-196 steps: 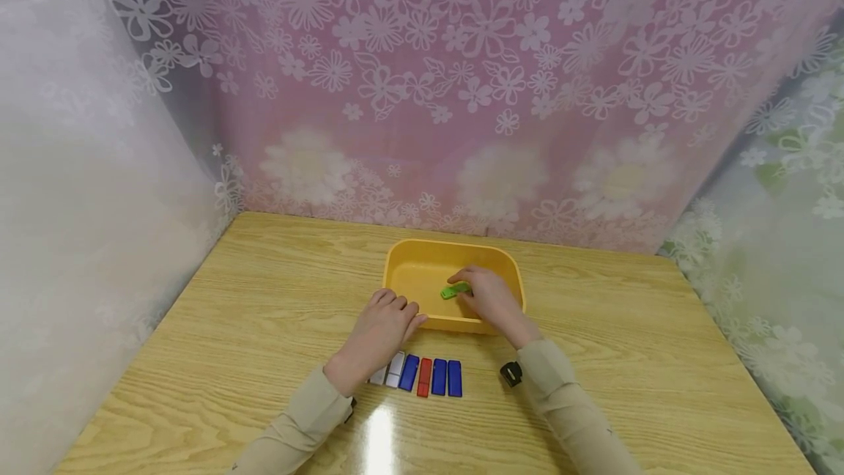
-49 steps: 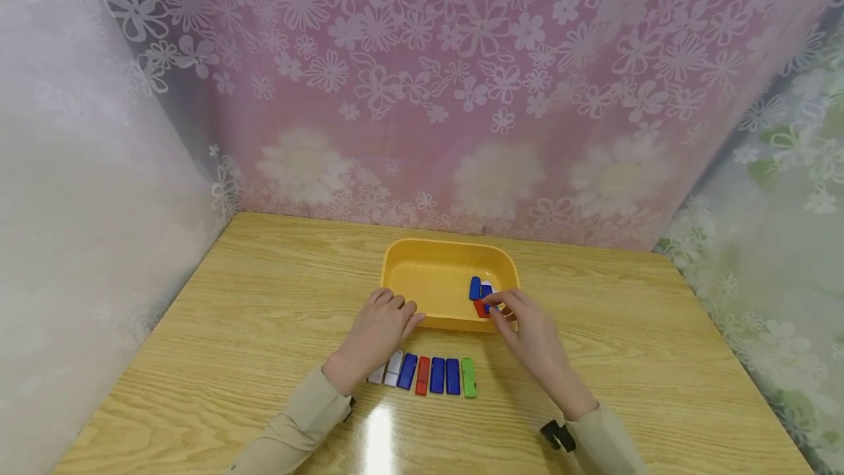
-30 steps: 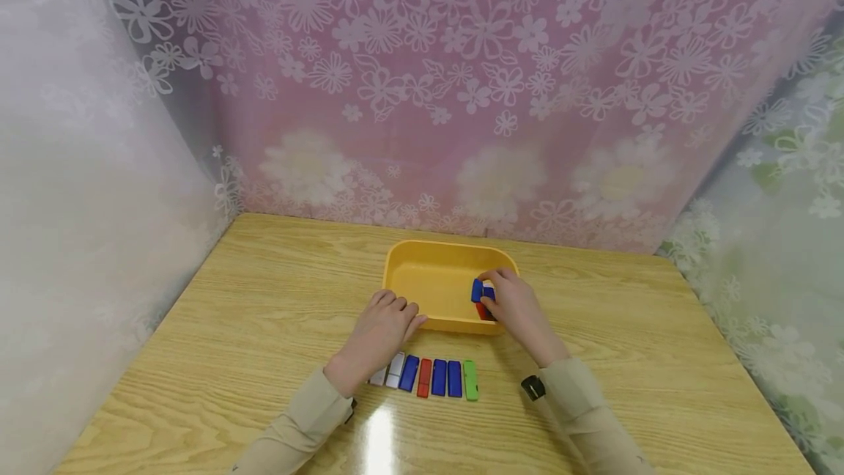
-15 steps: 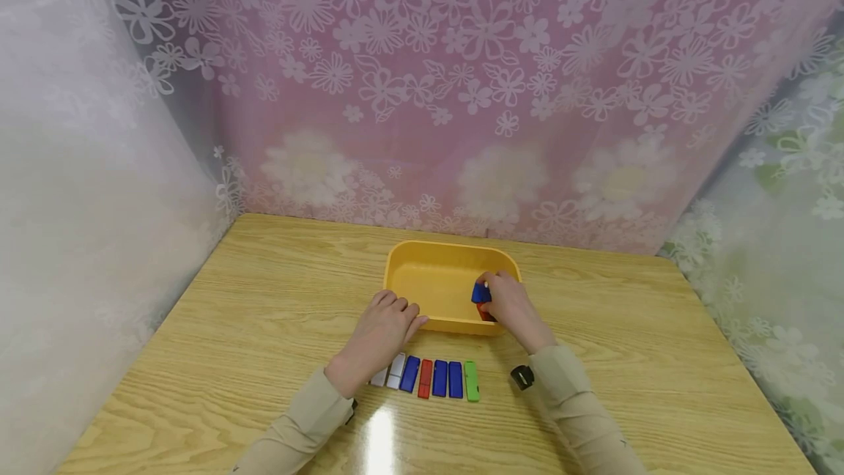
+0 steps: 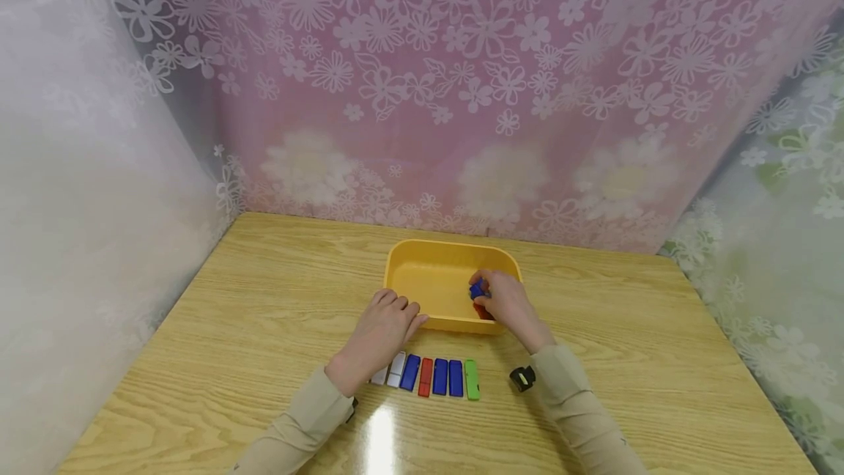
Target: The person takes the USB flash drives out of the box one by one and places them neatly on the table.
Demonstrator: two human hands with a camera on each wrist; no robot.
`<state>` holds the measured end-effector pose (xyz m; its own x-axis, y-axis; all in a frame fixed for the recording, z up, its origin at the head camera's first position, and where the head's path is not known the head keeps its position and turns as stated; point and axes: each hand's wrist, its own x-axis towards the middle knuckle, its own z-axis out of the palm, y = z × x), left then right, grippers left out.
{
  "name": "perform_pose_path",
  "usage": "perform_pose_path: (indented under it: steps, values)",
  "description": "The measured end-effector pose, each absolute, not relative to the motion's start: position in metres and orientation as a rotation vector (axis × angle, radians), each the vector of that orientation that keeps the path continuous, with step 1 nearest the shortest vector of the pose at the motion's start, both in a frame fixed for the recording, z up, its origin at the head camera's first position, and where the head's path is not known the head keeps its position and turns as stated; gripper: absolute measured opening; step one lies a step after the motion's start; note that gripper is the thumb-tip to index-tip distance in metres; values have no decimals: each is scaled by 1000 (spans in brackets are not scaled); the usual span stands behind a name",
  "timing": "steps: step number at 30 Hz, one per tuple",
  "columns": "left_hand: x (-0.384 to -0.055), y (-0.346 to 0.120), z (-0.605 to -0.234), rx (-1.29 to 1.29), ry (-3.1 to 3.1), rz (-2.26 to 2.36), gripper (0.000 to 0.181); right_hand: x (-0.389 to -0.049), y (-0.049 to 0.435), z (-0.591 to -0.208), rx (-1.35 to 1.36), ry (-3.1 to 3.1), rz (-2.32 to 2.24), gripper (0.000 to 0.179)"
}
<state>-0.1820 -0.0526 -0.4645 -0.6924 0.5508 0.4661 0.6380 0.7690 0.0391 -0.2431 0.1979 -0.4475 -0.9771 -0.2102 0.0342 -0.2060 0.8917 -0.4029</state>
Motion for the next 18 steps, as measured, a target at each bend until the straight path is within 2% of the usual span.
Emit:
perform_pose_path:
  steps: [18]
  values:
    - [-181,-54,-464,-911,-2502,-271,27,-218,202,-431,-316,3132,-1234,31]
